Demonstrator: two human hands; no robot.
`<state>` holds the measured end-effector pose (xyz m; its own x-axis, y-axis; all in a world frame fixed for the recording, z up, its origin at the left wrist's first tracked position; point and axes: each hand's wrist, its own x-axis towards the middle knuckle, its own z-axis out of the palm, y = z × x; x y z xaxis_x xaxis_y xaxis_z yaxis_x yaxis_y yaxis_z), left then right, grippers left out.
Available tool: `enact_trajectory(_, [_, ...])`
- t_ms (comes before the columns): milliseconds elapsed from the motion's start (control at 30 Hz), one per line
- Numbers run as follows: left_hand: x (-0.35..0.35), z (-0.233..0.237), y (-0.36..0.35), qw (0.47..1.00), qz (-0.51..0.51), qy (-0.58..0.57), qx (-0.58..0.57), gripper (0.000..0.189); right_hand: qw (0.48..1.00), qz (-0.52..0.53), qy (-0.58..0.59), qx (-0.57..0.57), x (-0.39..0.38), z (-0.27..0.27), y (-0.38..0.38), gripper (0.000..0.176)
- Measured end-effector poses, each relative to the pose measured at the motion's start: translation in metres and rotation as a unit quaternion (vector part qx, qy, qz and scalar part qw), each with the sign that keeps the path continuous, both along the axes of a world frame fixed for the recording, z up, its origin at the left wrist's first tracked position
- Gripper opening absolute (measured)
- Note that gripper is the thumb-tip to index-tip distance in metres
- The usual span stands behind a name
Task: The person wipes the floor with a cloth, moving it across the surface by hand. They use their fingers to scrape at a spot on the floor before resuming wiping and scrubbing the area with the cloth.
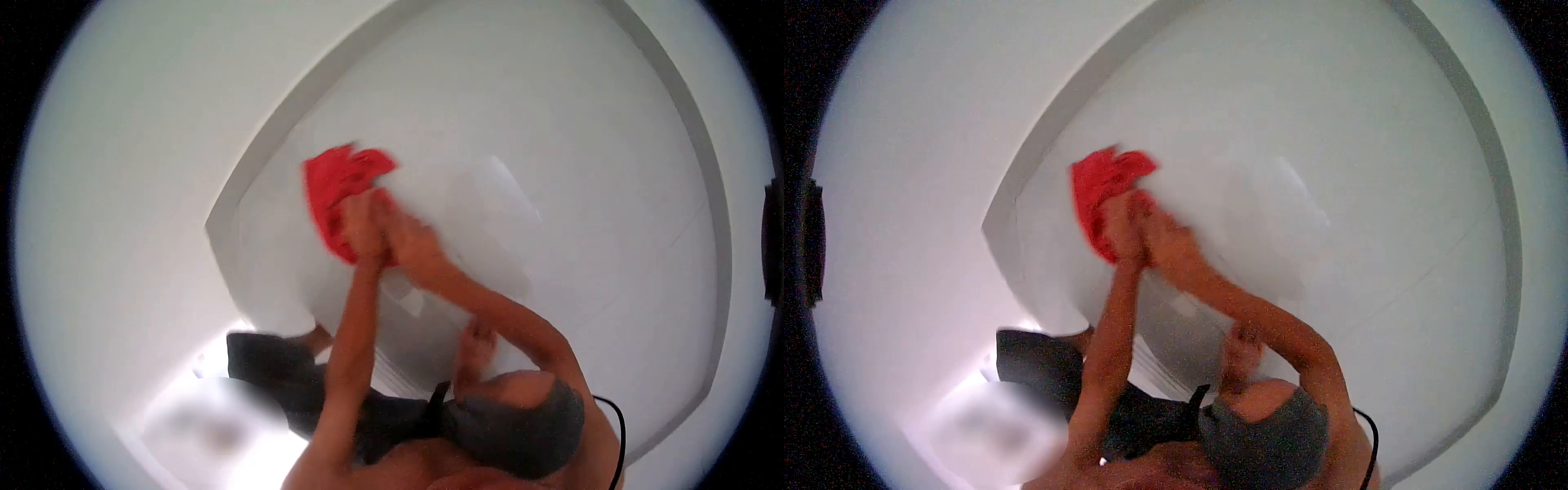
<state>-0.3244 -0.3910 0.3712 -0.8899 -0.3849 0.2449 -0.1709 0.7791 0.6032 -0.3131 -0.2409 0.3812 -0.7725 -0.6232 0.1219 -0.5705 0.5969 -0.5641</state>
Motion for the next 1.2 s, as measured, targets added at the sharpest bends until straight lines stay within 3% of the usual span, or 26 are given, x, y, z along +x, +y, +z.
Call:
enact_trajectory(100, [-0.001, 0.016, -0.014, 0.995, 0.044, -0.067, -0.063, 0.023, 0.998, -0.011, 0.029, 0.055, -0.001, 0.022, -0.029, 0.066])
enact_trajectory(233, [-0.05, 0.023, 0.012, 0.981, 0.112, -0.109, -0.113, 0.024, 0.992, -0.02, 0.105, 0.07, -0.032, 0.023, -0.005, 0.073])
enact_trajectory(367, [-0.114, 0.017, 0.052, 0.99, -0.001, -0.052, -0.134, 0.028, 0.984, -0.118, 0.107, 0.083, -0.072, 0.011, 0.019, 0.083])
enact_trajectory(400, [-0.13, 0.024, 0.076, 0.989, -0.015, -0.088, -0.115, 0.028, 0.979, -0.154, 0.103, 0.089, -0.078, 0.007, 0.032, 0.086])
enact_trajectory(467, [-0.143, 0.022, 0.117, 0.987, -0.058, -0.091, -0.119, 0.026, 0.98, -0.164, 0.042, 0.1, -0.078, 0.018, 0.076, 0.08])
enact_trajectory(500, [-0.139, 0.019, 0.138, 0.987, -0.094, -0.062, -0.116, 0.024, 0.98, -0.171, 0.011, 0.104, -0.072, 0.025, 0.098, 0.078])
enact_trajectory(533, [-0.103, 0.016, 0.092, 0.986, -0.135, -0.025, -0.094, 0.021, 0.969, -0.224, -0.031, 0.103, -0.031, 0.026, 0.045, 0.077])
enact_trajectory(567, [-0.084, 0.01, 0.106, 0.981, -0.172, 0.004, -0.089, 0.019, 0.955, -0.274, -0.081, 0.083, -0.01, 0.022, 0.049, 0.077])
enact_trajectory(633, [-0.046, -0.018, 0.132, 0.925, -0.295, -0.062, -0.229, 0.013, 0.92, -0.361, -0.147, 0.041, 0.031, 0.038, 0.067, 0.074])
enact_trajectory(733, [0.043, 0.035, 0.172, 0.909, -0.398, -0.101, -0.076, 0.014, 0.851, -0.473, -0.228, -0.015, 0.12, 0.063, 0.084, 0.074])
enact_trajectory(800, [0.068, 0.042, 0.194, 0.883, -0.461, -0.085, -0.019, 0.015, 0.86, -0.483, -0.157, 0.044, 0.169, 0.065, 0.084, 0.076])
enact_trajectory(833, [0.097, 0.047, 0.165, 0.873, -0.484, -0.03, 0.061, 0.014, 0.864, -0.485, -0.118, 0.06, 0.196, 0.066, 0.072, 0.077])
enact_trajectory(900, [0.113, 0.049, 0.129, 0.864, -0.496, -0.038, 0.08, 0.016, 0.885, -0.462, -0.05, 0.037, 0.22, 0.057, 0.044, 0.079])
enact_trajectory(967, [0.113, 0.041, 0.074, 0.891, -0.449, -0.027, 0.066, 0.02, 0.9, -0.433, -0.014, 0.047, 0.211, 0.043, -0.003, 0.078])
enact_trajectory(1000, [0.061, 0.026, 0.078, 0.909, -0.413, -0.04, 0.05, 0.021, 0.908, -0.417, 0.0, 0.044, 0.155, 0.026, 0.004, 0.077])
enact_trajectory(1167, [0.016, 0.022, -0.086, 0.966, -0.253, -0.033, 0.033, 0.025, 0.966, -0.239, 0.095, 0.041, 0.074, 0.01, -0.13, 0.073])
enact_trajectory(1200, [0.014, 0.023, -0.118, 0.98, -0.186, -0.074, 0.019, 0.025, 0.974, -0.2, 0.101, 0.046, 0.064, 0.025, -0.124, 0.072])
